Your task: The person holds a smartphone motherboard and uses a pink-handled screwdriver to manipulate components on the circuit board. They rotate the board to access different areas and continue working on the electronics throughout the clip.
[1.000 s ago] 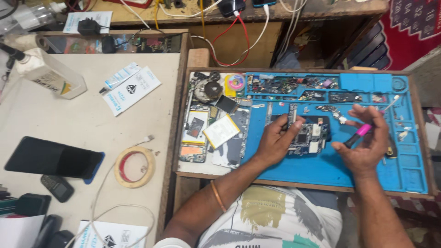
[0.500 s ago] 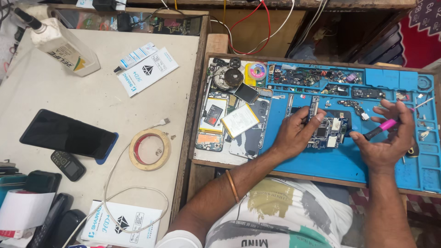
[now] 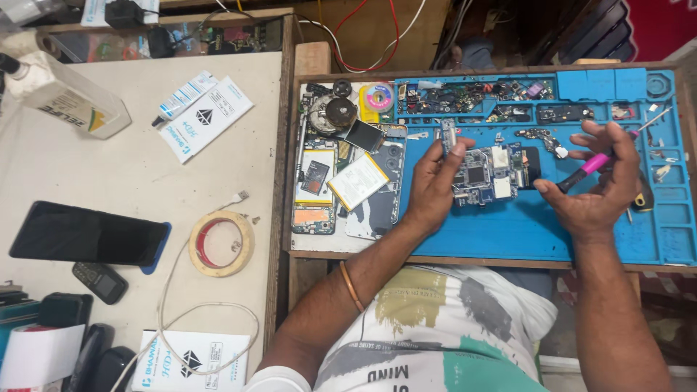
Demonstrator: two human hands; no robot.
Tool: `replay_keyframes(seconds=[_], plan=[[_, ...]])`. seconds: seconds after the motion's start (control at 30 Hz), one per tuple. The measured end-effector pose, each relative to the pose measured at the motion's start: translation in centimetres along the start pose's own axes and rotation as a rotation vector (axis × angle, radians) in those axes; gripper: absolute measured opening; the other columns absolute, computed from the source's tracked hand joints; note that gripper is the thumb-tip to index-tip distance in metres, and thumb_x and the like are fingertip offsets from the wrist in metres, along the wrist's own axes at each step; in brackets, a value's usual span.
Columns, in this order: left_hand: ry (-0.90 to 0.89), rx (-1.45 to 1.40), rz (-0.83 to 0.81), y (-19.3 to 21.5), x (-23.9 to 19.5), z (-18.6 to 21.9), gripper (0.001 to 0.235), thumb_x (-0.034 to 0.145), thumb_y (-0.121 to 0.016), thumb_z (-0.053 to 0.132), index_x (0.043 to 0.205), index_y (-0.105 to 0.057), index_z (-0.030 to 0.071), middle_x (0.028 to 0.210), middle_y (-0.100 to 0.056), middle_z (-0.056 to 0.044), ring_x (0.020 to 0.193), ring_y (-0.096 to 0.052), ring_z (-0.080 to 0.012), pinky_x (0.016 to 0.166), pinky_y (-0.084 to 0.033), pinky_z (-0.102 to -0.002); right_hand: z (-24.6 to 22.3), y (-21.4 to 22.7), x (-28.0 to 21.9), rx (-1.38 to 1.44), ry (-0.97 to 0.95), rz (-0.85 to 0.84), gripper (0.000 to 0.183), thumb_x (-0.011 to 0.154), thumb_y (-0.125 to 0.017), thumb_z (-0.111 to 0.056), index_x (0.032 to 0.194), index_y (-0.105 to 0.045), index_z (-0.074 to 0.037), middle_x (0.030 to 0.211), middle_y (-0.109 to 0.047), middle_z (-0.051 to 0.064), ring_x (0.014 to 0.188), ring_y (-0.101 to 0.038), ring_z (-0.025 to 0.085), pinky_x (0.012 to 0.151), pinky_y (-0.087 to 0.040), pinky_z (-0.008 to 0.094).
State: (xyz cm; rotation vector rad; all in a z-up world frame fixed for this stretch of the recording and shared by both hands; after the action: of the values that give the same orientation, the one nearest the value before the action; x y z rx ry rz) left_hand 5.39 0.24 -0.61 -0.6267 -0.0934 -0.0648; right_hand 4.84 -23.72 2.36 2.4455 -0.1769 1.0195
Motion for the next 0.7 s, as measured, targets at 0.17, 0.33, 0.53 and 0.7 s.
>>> replay_keyframes(seconds=[0.17,0.33,0.53,0.7], plan=[[-0.018,-0.089,0.033,0.0,0.1,1.0,0.031,0.114,-0.049,0.030,0.125,-0.064,0.004,0.101,-0.071,-0.004,0.089,-0.069,-0.0073,0.077,-0.059,-0.022,0.2,0.1,0.1,0.014,-0.021,0.021,0.098,0.090,-0.094,-0.039,0.163,-0.037,-0.007,0.146,-0.057,0.015,0.123,-0.064,0.023,0.100,-0.061,0.032],[-0.031,-0.159,0.068,0.3,0.0,1.2,0.033,0.116,-0.046,0.030,0.129,-0.062,0.005,0.104,-0.072,-0.006,0.091,-0.070,-0.0083,0.079,-0.060,-0.022,1.0,0.7,-0.7,0.168,-0.103,0.070,0.100,0.092,-0.096,-0.041,0.165,-0.036,-0.008,0.147,-0.054,0.013,0.124,-0.063,0.020,0.101,-0.058,0.031],[-0.040,-0.115,0.074,0.2,-0.1,1.3,0.034,0.116,-0.045,0.031,0.129,-0.062,0.005,0.103,-0.073,-0.006,0.091,-0.071,-0.0079,0.079,-0.060,-0.022,1.5,1.0,-1.2,0.211,-0.113,0.067,0.101,0.092,-0.096,-0.042,0.165,-0.035,-0.008,0.147,-0.054,0.013,0.125,-0.063,0.021,0.103,-0.058,0.031],[-0.097,-0.066,0.050,-0.2,-0.3,1.9,0.033,0.118,-0.044,0.030,0.130,-0.062,0.005,0.102,-0.072,-0.005,0.091,-0.070,-0.0068,0.079,-0.059,-0.022,1.5,0.7,-0.8,0.197,-0.104,0.067,0.100,0.091,-0.095,-0.042,0.164,-0.036,-0.008,0.147,-0.054,0.014,0.125,-0.063,0.020,0.103,-0.059,0.030]])
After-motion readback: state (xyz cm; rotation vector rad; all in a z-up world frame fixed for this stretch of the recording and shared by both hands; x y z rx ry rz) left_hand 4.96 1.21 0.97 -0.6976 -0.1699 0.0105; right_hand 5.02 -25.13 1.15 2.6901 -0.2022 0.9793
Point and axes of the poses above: each hand's wrist, its own x-axis towards the middle knuckle, its own y-axis out of the back of the hand, z = x × y, the point moved 5 cm from there along x, towards the middle knuckle
